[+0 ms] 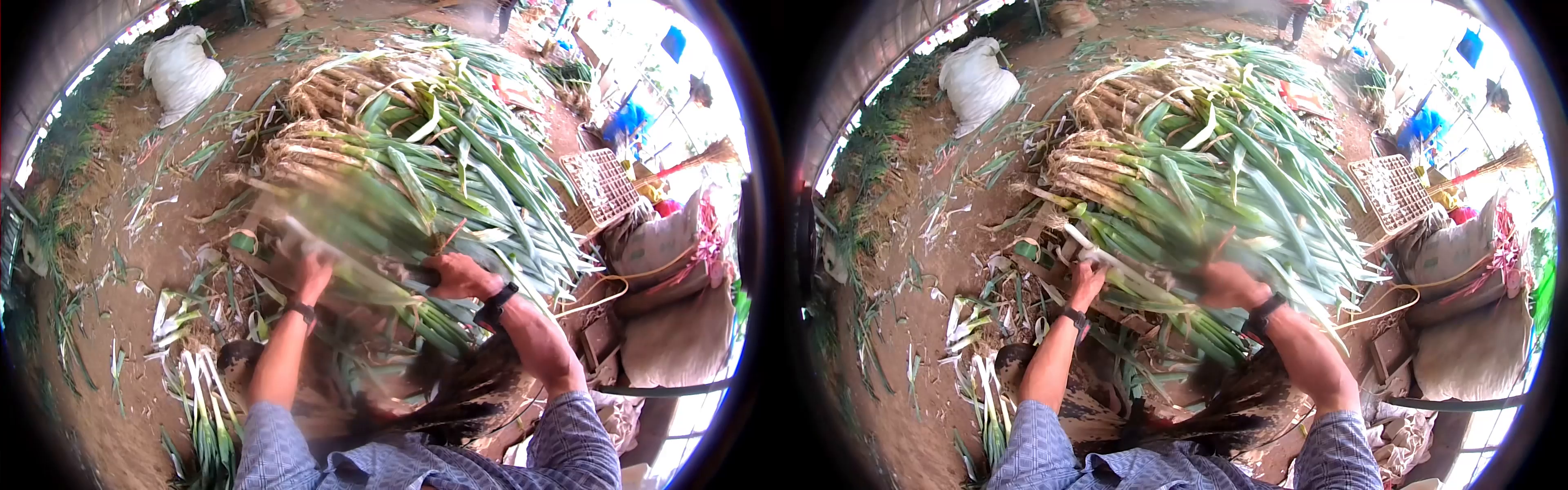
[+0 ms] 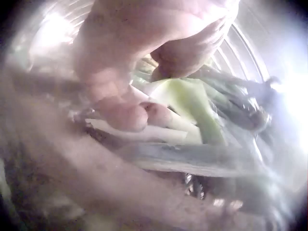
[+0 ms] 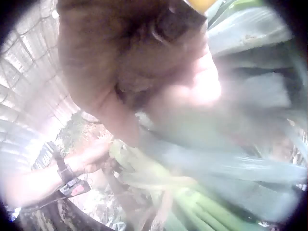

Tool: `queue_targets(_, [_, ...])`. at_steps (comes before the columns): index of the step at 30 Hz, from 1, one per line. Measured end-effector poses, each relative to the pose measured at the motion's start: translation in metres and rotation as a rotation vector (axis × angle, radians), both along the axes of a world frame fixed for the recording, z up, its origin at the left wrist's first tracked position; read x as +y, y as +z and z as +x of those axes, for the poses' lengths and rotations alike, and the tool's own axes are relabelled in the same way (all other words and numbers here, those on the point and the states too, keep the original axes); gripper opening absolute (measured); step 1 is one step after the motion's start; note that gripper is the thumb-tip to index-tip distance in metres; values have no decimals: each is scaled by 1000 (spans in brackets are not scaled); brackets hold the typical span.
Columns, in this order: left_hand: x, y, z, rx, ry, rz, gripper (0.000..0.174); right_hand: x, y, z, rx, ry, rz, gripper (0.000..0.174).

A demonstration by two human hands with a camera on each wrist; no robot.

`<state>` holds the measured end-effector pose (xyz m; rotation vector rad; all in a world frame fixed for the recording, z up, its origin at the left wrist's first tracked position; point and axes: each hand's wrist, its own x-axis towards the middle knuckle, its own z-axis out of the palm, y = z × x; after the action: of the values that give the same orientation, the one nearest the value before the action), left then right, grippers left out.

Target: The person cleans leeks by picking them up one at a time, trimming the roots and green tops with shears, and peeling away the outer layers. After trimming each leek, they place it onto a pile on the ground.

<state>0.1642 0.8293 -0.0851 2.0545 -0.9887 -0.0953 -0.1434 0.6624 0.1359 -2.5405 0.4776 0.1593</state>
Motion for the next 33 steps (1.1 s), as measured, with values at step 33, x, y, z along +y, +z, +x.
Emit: queue_targets(33, [3, 161, -54, 1382, -168, -429, 14, 21, 9, 7, -398, -84, -30, 41])
